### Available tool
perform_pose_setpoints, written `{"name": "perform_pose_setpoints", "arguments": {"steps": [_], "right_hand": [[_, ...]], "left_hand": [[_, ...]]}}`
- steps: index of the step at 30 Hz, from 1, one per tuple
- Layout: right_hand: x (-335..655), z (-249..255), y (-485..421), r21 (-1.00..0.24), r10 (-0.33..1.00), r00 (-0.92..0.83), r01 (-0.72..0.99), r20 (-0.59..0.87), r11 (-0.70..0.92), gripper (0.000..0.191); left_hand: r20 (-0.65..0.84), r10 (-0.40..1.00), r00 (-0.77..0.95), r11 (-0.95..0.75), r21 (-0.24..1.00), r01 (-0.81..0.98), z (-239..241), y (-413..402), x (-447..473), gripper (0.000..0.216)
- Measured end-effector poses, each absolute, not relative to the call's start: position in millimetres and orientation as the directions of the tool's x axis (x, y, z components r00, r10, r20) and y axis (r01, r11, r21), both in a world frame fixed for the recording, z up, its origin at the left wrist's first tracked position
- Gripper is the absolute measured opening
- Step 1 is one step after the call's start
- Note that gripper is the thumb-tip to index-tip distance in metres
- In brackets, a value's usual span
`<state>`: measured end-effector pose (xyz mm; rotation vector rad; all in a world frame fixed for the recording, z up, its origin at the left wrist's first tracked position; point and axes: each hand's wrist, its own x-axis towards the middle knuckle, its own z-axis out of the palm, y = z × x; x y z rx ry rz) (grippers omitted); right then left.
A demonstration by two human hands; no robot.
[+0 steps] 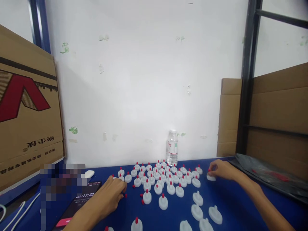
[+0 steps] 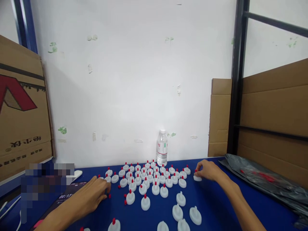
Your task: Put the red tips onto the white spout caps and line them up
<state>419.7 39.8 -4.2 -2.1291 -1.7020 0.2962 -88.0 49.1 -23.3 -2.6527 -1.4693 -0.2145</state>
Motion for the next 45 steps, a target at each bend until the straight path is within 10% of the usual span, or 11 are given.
{"name": "perform_pose_setpoints", "arguments": {"steps": [5,28,38,45], "right_hand": [[414.2,-6.8,38.8,-0.498,0.984,0.176,0.851,-0.028,-0.166,0.021],[332.1,-11.8,-66.6,-0.557,0.947,0.018,0.812,0.322,0.175,0.026],[203.4,18.0,-28.4,-0.165,0.807,-0.399,0.846,0.435,0.507,0.028],[190.0,4.4,-23.5,-0.205,0.705,-0.446,0.747,0.55,0.633,0.036]], "left_hand": [[0.21,0.804,0.556,-0.56,-0.046,0.827,-32.7,57.4,-89.3,0.021],[0.533,0.582,0.614,-0.739,0.033,0.673,1.9,38.2,-49.8,0.022],[0.692,0.473,0.545,-0.827,0.136,0.545,-4.7,24.3,-33.5,0.024],[0.645,0.5,0.578,-0.83,0.164,0.534,-10.0,18.9,-25.4,0.019]]}}
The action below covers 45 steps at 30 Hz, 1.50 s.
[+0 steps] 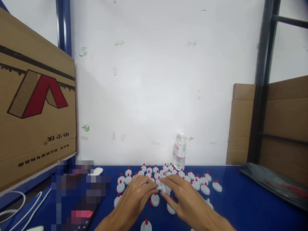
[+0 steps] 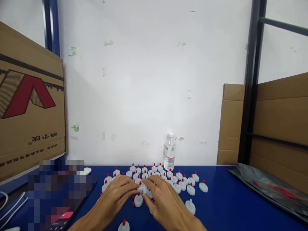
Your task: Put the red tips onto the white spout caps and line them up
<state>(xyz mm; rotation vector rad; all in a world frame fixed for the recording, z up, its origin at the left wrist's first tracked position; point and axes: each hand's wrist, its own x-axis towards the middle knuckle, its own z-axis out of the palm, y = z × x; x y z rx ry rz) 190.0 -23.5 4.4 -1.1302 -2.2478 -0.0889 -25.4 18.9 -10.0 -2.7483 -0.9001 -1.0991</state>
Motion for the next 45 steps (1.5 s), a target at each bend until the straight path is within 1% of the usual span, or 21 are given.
{"name": "perform_pose_setpoints", "arguments": {"steps": [3,5,8,10,13,16,18,19,21,23,25,27,30,32,33,35,37,39,41,43,45], "right_hand": [[191.9,3.5,-24.3,-0.244,0.688,-0.435,0.713,0.582,0.657,0.034],[192.6,3.4,-25.5,-0.238,0.664,-0.438,0.697,0.606,0.676,0.033],[194.1,2.6,-27.6,-0.163,0.592,-0.473,0.676,0.652,0.719,0.034],[195.4,1.5,-29.3,-0.107,0.535,-0.493,0.659,0.686,0.744,0.036],[195.3,-0.4,-32.4,-0.037,0.48,-0.516,0.654,0.709,0.756,0.036],[193.0,0.0,-33.9,-0.022,0.502,-0.516,0.681,0.694,0.732,0.031],[194.7,2.9,-33.4,-0.052,0.548,-0.475,0.722,0.689,0.69,0.029],[198.2,5.0,-33.0,-0.076,0.575,-0.436,0.748,0.693,0.66,0.028],[212.5,8.9,-32.6,-0.148,0.635,-0.326,0.804,0.7,0.575,0.027],[237.7,8.8,-34.0,-0.245,0.702,-0.184,0.852,0.688,0.463,0.027],[272.3,1.5,-38.1,-0.339,0.761,-0.042,0.878,0.647,0.337,0.033],[311.5,-13.4,-44.1,-0.419,0.802,0.075,0.879,0.592,0.228,0.039],[364.1,-42.8,-53.3,-0.514,0.87,0.203,0.855,0.45,0.066,0.047],[385.3,-60.2,-57.3,-0.549,0.888,0.25,0.836,0.387,0.003,0.047],[390.6,-67.0,-58.2,-0.556,0.901,0.246,0.831,0.357,-0.007,0.046],[392.3,-75.8,-58.2,-0.541,0.927,0.178,0.841,0.33,0.031,0.044],[387.3,-78.7,-56.8,-0.483,0.933,0.094,0.871,0.348,0.093,0.043],[381.2,-76.6,-56.6,-0.409,0.912,0.079,0.907,0.403,0.102,0.046],[375.4,-71.4,-59.8,-0.363,0.864,0.128,0.929,0.487,0.067,0.052],[367.7,-65.8,-67.3,-0.338,0.811,0.136,0.938,0.57,0.081,0.049],[355.8,-63.2,-77.4,-0.312,0.799,0.087,0.941,0.595,0.13,0.042]], "left_hand": [[0.645,0.532,0.549,-0.812,0.204,0.547,-11.0,20.9,-25.2,0.016],[0.642,0.537,0.548,-0.806,0.198,0.559,-9.7,20.5,-24.6,0.019],[0.627,0.534,0.567,-0.815,0.204,0.542,-5.7,15.1,-21.4,0.033],[0.621,0.552,0.556,-0.814,0.258,0.52,-2.6,10.0,-18.5,0.037],[0.596,0.572,0.563,-0.812,0.317,0.49,0.6,6.1,-16.4,0.036],[0.537,0.59,0.603,-0.805,0.331,0.492,2.6,9.3,-19.5,0.03],[0.491,0.613,0.619,-0.787,0.316,0.529,4.8,13.2,-24.5,0.024],[0.472,0.628,0.618,-0.773,0.288,0.565,6.3,15.1,-27.6,0.023],[0.422,0.677,0.603,-0.713,0.172,0.68,9.3,18.4,-34.4,0.026],[0.365,0.736,0.569,-0.624,0.043,0.78,10.0,21.4,-41.1,0.026],[0.324,0.781,0.534,-0.556,-0.03,0.831,6.6,24.6,-46.5,0.021],[0.298,0.807,0.509,-0.522,-0.042,0.852,-0.6,28.1,-50.0,0.018],[0.255,0.842,0.476,-0.478,-0.057,0.876,-12.3,33.4,-52.0,0.014],[0.23,0.852,0.47,-0.47,-0.061,0.881,-17.1,36.6,-52.1,0.015],[0.222,0.854,0.471,-0.47,-0.06,0.881,-18.3,37.9,-52.1,0.017],[0.216,0.853,0.476,-0.477,-0.049,0.877,-19.2,40.2,-52.0,0.019],[0.226,0.849,0.477,-0.483,-0.03,0.875,-18.8,41.9,-51.7,0.024],[0.248,0.844,0.475,-0.49,-0.004,0.872,-17.9,42.9,-50.5,0.031],[0.269,0.837,0.477,-0.5,0.021,0.866,-16.2,42.7,-48.1,0.038],[0.291,0.822,0.489,-0.522,0.041,0.852,-13.4,40.7,-44.9,0.041],[0.32,0.798,0.511,-0.552,0.048,0.832,-10.3,37.5,-41.3,0.042]]}}
